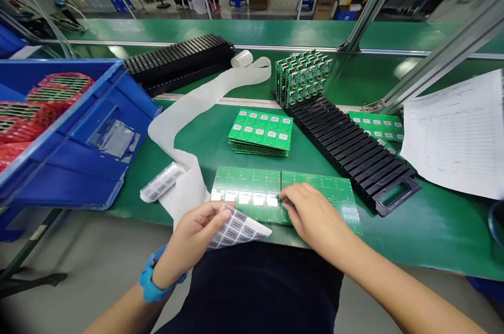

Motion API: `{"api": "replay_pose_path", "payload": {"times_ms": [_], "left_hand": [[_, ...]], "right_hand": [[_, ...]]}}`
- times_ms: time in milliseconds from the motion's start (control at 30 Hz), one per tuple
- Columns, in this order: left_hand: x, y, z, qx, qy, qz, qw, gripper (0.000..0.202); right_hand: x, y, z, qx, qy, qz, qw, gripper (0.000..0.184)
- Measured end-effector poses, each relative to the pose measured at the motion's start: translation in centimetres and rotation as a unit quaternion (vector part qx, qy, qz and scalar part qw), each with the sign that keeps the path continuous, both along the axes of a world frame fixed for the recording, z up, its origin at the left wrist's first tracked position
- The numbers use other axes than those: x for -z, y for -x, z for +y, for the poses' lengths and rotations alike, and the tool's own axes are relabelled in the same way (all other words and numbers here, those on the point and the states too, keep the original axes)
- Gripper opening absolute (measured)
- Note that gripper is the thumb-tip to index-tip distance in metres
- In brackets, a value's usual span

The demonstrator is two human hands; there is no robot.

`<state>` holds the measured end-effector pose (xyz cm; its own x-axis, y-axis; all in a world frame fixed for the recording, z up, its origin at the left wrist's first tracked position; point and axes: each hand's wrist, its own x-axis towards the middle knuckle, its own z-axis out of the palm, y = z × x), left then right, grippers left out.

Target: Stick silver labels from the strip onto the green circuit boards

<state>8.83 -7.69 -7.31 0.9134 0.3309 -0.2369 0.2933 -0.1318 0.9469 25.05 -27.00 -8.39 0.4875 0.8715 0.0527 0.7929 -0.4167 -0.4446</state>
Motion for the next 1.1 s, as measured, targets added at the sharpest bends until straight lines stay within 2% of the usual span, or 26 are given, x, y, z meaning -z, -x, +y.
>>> {"api": "replay_pose_path", "payload": {"times_ms": [67, 100, 167, 267, 333, 433, 533, 600, 667, 767, 867, 967, 1033, 1100], "left_hand": [[0.0, -0.3, -0.4, -0.012, 0.015, -0.009, 1.000, 0.025], [0.0, -0.5, -0.6, -0.011, 0.007, -0.016, 1.000, 0.025], [-0.3, -0.7, -0.8, -0.003, -0.032, -0.028, 0.999, 0.026], [-0.7, -0.7, -0.9, 0.003, -0.086, -0.044, 0.995, 0.025], [-0.7, -0.5, -0.9, 0.005, -0.110, -0.048, 0.993, 0.025], [-0.4, -0.1, -0.8, 0.004, -0.145, -0.041, 0.989, 0.032], [0.1, 0.4, -0.6, -0.003, -0.162, -0.042, 0.986, 0.037], [0.3, 0.6, -0.3, -0.011, -0.156, -0.045, 0.987, 0.034], [0.5, 0.7, 0.0, -0.024, -0.147, -0.050, 0.988, 0.029], [0.4, 0.6, 0.3, -0.045, -0.135, -0.056, 0.988, 0.023], [0.2, 0.3, 0.3, -0.082, -0.151, -0.075, 0.982, 0.030], [0.1, 0.4, 0.7, -0.160, -0.196, -0.122, 0.960, 0.030], [0.0, 0.8, 1.9, -0.217, -0.235, -0.149, 0.936, 0.023], [-0.6, 1.1, 4.4, -0.310, -0.263, -0.163, 0.899, 0.024]], "right_hand": [[-0.3, 1.1, 0.1, 0.012, -0.066, -0.078, 0.995, 0.010], [-0.7, 1.7, 0.4, 0.017, -0.110, -0.082, 0.990, 0.010], [-1.5, 2.7, 1.3, 0.014, -0.180, -0.005, 0.984, 0.014], [-2.6, 3.9, 3.3, 0.000, -0.165, 0.212, 0.963, 0.017], [-2.9, 4.3, 4.4, 0.005, -0.152, 0.307, 0.940, 0.013], [-3.2, 3.9, 4.7, 0.022, -0.181, 0.369, 0.912, 0.016], [-3.6, 1.6, 2.7, 0.066, -0.194, 0.378, 0.903, 0.020], [-3.7, -0.6, 0.5, 0.106, -0.115, 0.344, 0.926, 0.028], [-3.6, -2.7, -1.6, 0.115, 0.002, 0.279, 0.953, 0.033], [-3.1, -4.2, -3.4, 0.106, 0.111, 0.266, 0.952, 0.037], [-2.5, -4.0, -3.2, 0.099, 0.129, 0.272, 0.948, 0.034], [-2.1, -3.5, -2.6, 0.098, 0.136, 0.268, 0.949, 0.032], [-1.9, -3.5, -2.4, 0.099, 0.138, 0.259, 0.951, 0.032], [-1.6, -3.6, -2.4, 0.098, 0.140, 0.239, 0.956, 0.032]]}}
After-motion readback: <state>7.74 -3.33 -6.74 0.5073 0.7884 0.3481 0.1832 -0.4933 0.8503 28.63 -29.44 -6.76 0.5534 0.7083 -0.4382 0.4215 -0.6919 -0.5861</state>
